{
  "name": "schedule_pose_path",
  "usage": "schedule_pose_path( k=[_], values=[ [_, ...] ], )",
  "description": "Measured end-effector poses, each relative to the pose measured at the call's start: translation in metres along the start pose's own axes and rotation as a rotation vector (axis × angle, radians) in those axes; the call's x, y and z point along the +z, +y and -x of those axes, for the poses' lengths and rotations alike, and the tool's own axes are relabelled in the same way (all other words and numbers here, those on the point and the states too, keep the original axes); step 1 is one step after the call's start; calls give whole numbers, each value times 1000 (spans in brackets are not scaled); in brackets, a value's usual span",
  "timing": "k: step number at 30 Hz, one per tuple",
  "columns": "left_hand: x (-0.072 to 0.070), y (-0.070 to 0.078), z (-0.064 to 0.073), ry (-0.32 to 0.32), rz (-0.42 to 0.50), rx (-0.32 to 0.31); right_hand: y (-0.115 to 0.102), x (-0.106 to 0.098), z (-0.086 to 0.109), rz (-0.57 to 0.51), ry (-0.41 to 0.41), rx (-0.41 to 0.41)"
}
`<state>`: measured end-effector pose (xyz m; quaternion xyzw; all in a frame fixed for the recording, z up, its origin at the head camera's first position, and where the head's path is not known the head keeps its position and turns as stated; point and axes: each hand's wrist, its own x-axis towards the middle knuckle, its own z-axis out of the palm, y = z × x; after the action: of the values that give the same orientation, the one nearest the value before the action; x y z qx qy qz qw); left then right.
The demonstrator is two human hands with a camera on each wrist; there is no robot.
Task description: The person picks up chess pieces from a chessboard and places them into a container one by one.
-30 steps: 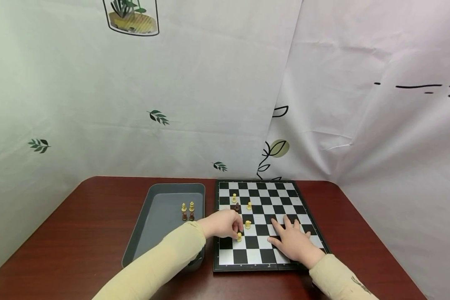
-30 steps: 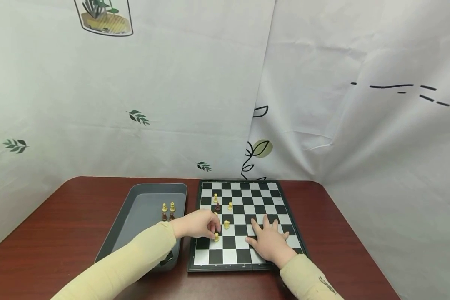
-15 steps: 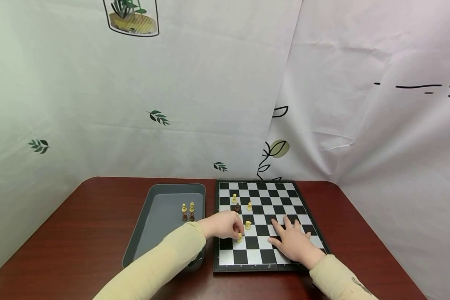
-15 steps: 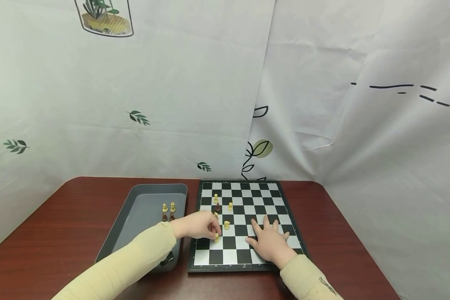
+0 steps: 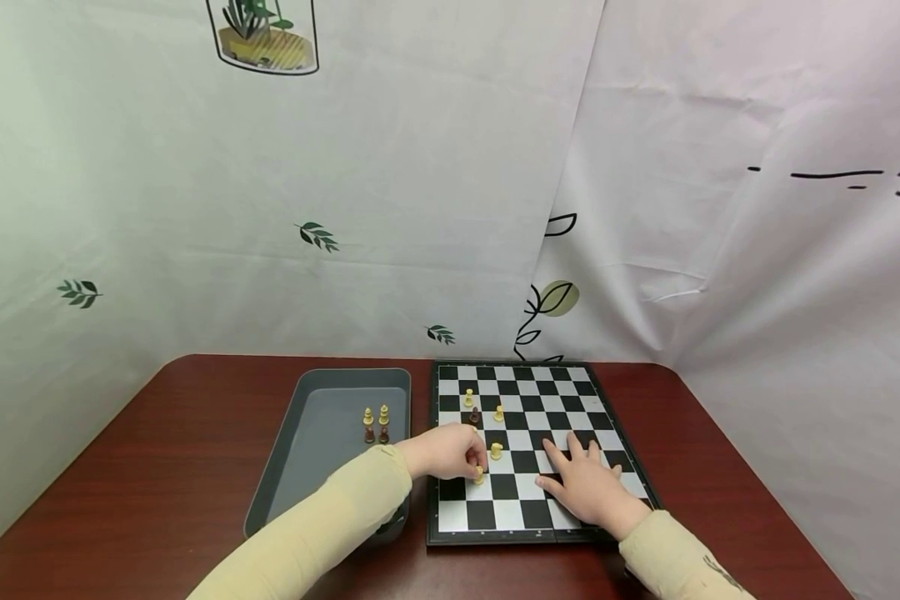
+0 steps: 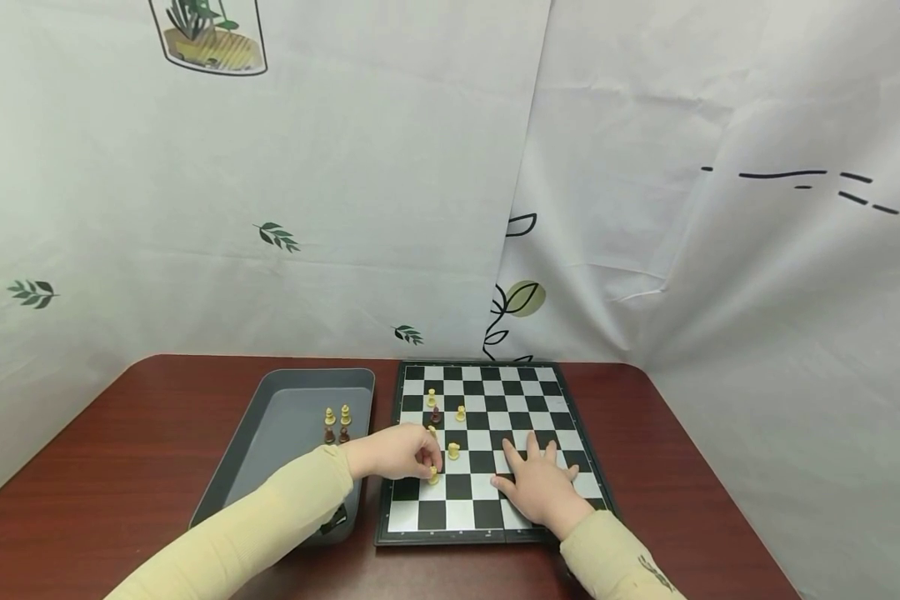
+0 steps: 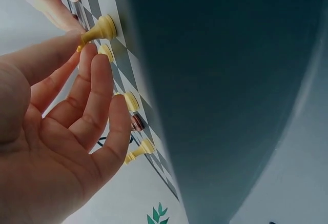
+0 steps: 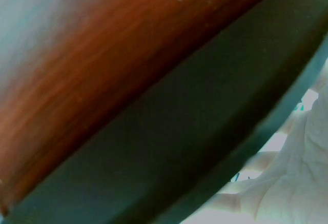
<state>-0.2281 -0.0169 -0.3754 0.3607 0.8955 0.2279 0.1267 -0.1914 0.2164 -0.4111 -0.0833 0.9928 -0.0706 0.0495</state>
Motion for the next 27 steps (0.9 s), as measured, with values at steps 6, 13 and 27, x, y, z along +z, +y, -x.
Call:
schedule_pose_path(
  k=[6,13,27],
  values=[
    [-1,-2,0,21,-11,4,-1,1,-1,3,-10,2],
    [-4,-8,2,59,-14,-2,-1,-1,0,-4,-10,1],
    [-28,-19,25,141,20,-7,0,1,0,-15,-8,-3]
  ],
)
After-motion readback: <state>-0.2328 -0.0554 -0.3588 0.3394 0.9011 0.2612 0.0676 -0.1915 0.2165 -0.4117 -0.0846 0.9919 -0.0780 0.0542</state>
